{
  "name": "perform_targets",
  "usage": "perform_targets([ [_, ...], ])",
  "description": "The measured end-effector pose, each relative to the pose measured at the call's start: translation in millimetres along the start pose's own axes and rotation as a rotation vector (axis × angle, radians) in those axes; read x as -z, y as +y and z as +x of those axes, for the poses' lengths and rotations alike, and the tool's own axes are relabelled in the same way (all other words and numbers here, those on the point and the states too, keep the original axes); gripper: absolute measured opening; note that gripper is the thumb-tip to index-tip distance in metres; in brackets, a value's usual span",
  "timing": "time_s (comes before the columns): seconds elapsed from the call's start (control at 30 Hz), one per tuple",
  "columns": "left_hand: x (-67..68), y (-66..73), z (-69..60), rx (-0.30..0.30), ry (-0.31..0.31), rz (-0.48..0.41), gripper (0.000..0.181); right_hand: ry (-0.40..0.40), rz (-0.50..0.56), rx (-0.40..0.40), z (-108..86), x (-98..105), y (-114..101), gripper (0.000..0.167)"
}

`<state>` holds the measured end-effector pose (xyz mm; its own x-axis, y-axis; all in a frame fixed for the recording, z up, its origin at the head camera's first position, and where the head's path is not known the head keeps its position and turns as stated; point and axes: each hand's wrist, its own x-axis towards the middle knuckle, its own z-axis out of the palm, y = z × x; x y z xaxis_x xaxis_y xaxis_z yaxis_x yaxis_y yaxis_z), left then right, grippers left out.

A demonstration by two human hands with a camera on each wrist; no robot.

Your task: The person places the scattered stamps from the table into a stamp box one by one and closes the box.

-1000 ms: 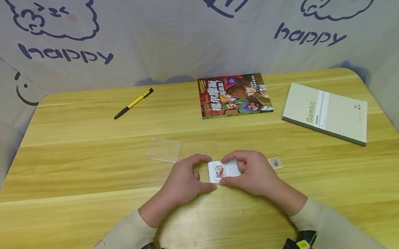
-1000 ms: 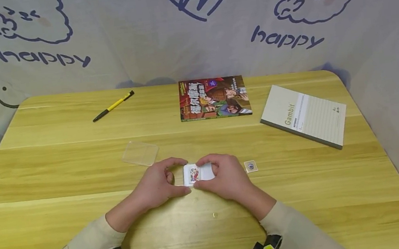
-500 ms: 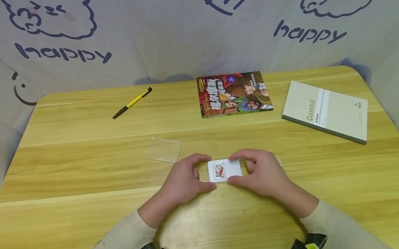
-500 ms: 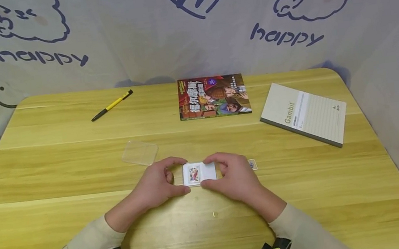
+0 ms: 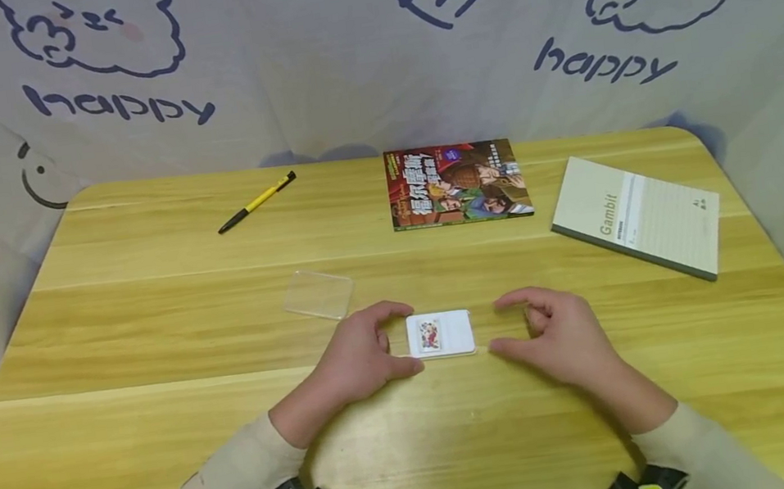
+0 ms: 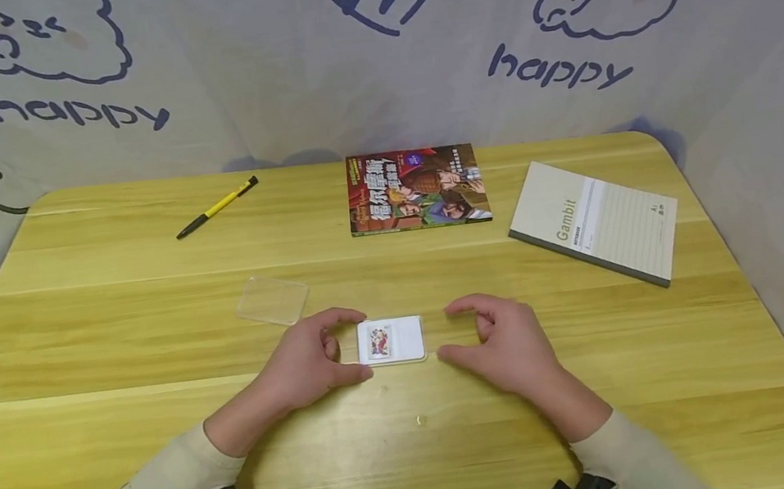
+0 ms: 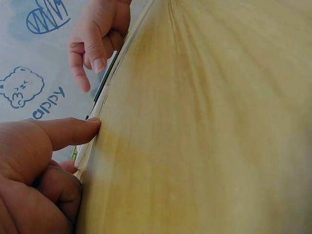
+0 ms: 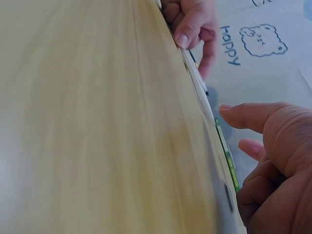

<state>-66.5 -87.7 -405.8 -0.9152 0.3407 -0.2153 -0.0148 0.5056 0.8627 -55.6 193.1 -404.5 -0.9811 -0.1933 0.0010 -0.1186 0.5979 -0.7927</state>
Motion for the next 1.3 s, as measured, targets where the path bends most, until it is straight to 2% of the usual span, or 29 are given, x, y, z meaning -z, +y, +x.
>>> perform_targets([
  [0.37,0.6,1.1,-0.7,-0.001,0.0,0.002,0.066,0.015,-0.083,-0.044,-8.0,23,17,0.045],
  [0.67,1.1,1.9,-1.5,0.002,-0.005,-0.013,0.065,0.027,-0.127,-0.051,-8.0,37,28,0.037],
  [1.1,0.3,1.2,-2.0,0.008,-0.002,-0.026,0.065,-0.047,-0.121,-0.038,-4.6,41,29,0.028],
  [1.3,0.6,1.5,-1.7,0.003,0.001,-0.013,0.065,-0.055,-0.135,-0.018,-4.6,41,29,0.025],
])
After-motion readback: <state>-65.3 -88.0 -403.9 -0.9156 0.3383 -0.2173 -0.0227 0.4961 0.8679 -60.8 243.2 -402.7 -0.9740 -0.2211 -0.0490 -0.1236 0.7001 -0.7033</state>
